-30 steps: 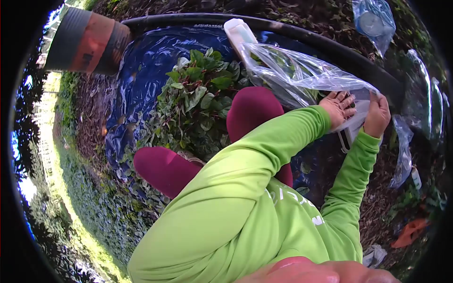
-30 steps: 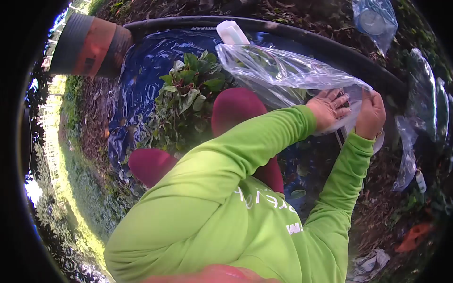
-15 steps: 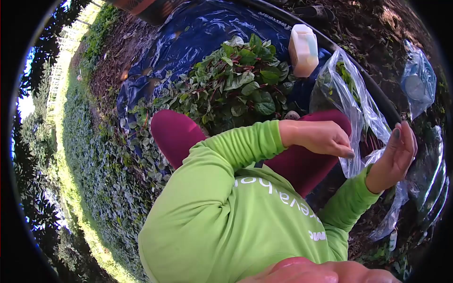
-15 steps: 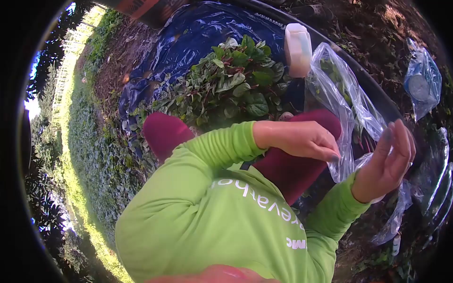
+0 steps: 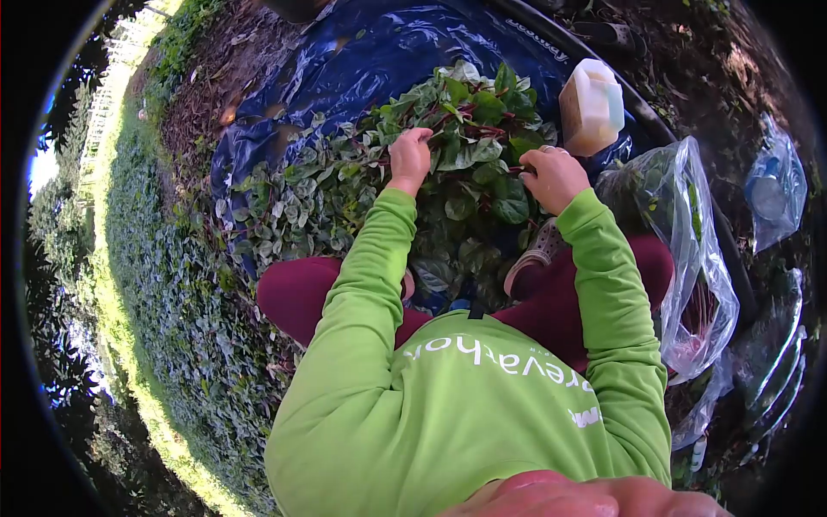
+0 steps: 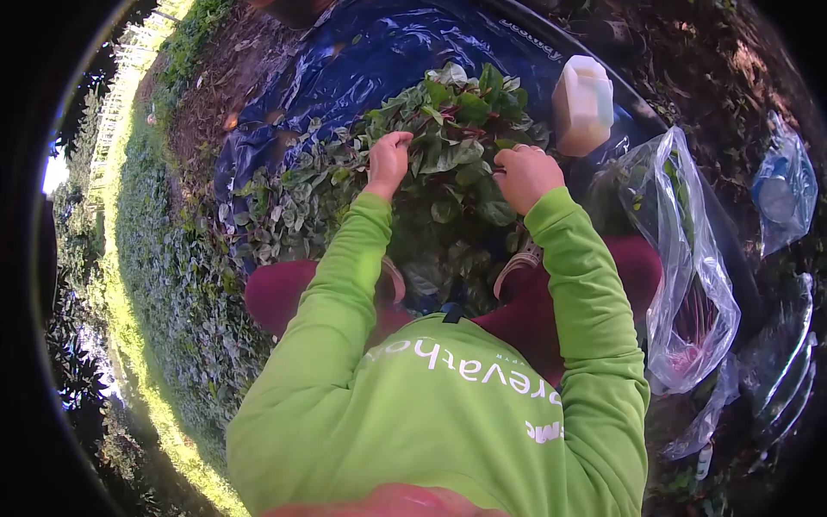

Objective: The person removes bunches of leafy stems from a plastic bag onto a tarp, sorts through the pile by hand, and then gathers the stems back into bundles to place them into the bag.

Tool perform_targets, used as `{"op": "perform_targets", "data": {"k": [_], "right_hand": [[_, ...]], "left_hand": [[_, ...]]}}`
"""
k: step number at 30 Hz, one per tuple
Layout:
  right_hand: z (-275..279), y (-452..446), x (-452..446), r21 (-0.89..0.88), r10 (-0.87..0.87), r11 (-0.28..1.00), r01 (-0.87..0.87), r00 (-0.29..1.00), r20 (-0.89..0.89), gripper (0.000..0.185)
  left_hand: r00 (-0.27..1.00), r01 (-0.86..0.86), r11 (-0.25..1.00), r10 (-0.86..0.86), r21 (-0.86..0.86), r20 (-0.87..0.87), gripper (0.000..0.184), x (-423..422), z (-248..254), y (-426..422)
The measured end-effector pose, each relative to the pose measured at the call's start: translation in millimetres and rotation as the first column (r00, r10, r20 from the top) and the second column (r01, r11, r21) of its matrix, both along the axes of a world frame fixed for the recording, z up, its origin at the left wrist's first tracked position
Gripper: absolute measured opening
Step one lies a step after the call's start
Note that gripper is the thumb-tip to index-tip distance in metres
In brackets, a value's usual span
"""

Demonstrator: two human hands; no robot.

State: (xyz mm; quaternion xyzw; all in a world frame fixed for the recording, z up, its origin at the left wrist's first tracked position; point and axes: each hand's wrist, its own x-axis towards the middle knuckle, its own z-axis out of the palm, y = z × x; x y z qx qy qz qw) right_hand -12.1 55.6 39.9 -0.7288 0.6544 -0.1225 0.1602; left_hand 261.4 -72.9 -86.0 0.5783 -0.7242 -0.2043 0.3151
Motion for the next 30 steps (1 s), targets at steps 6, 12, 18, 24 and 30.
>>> {"op": "perform_targets", "data": {"k": [6, 12, 18, 24, 30], "right_hand": [[-1.1, -4.7, 7.6, 0.082, -0.058, 0.995, 0.059, 0.998, -0.023, 0.026], [-4.9, -6.4, 10.2, 0.086, -0.039, 0.996, 0.039, 0.999, -0.005, 0.024], [-31.3, -6.1, 22.0, -0.162, -0.051, 0.985, 0.066, 0.994, 0.096, 0.025], [-70.4, -10.6, 36.9, 0.119, -0.093, 0.992, 0.037, 0.854, 0.512, 0.030], [-96.3, 4.0, 50.0, 0.308, -0.041, 0.936, -0.168, 0.820, 0.571, 0.029]], "left_hand": [[0.983, 0.011, 0.993, 0.010, -0.116, 0.181, 0.023, -52.4, -7.4, -33.2], [0.951, 0.119, 0.992, -0.104, -0.035, 0.292, 0.021, -55.6, -3.3, -34.4], [0.974, 0.224, 0.928, -0.201, -0.298, 0.106, 0.012, -45.7, 15.1, 48.0], [0.955, 0.273, 0.872, -0.295, -0.407, 0.010, 0.019, -44.1, 15.5, 105.3], [0.927, 0.288, 0.903, -0.346, -0.319, -0.144, 0.030, -23.5, 19.4, 137.2]]}}
